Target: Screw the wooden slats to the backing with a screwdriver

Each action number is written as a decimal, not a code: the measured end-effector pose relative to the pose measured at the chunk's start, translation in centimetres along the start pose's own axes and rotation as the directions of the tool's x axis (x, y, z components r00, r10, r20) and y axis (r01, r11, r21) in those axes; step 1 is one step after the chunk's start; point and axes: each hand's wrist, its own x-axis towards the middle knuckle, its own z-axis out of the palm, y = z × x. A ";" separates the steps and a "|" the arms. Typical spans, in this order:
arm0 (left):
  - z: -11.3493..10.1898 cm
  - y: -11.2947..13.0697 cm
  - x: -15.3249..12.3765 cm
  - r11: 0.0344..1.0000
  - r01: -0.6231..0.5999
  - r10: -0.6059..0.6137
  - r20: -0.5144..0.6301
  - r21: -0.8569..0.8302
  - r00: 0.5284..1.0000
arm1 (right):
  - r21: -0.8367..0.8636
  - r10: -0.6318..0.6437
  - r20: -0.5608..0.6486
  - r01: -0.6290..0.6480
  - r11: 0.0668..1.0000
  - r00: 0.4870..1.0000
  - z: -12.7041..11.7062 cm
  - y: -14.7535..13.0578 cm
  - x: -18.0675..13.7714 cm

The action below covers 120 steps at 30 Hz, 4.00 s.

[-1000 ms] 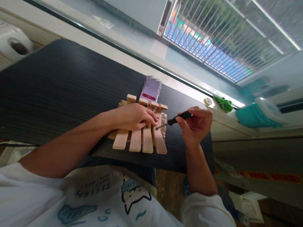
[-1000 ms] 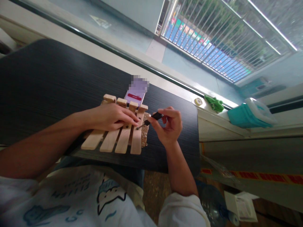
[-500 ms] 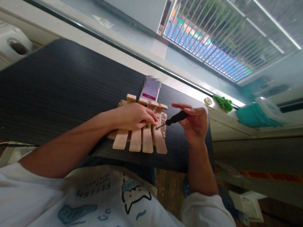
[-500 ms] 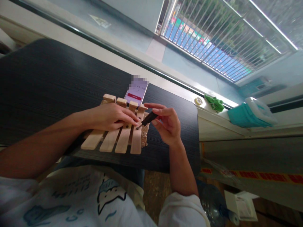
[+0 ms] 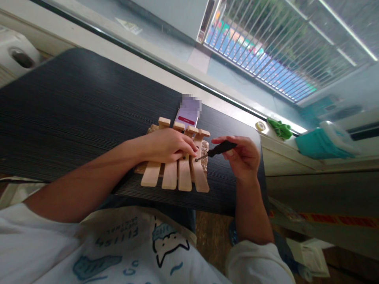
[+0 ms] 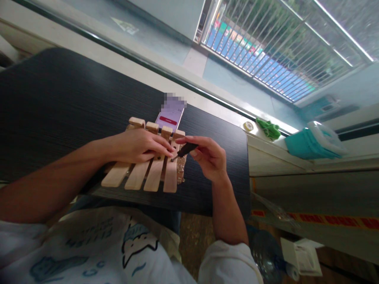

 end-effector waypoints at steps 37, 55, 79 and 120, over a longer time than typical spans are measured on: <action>0.2 -0.2 -0.1 1.000 -0.002 0.002 -0.013 0.006 1.000 | -0.322 -0.213 -0.238 0.130 0.938 0.947 0.9 0.2 0.4; 0.2 0.0 0.0 1.000 -0.003 0.003 -0.023 -0.005 1.000 | -0.293 -0.232 -0.144 0.182 0.939 0.962 0.5 0.7 0.1; 0.1 0.0 -0.1 1.000 0.005 -0.005 -0.007 -0.007 1.000 | -0.125 -0.050 0.026 0.053 0.991 0.998 -0.2 -0.2 0.2; 0.0 0.1 0.0 1.000 0.010 -0.009 -0.021 0.009 1.000 | -0.418 -0.188 -0.242 0.073 0.906 0.952 1.0 0.7 0.0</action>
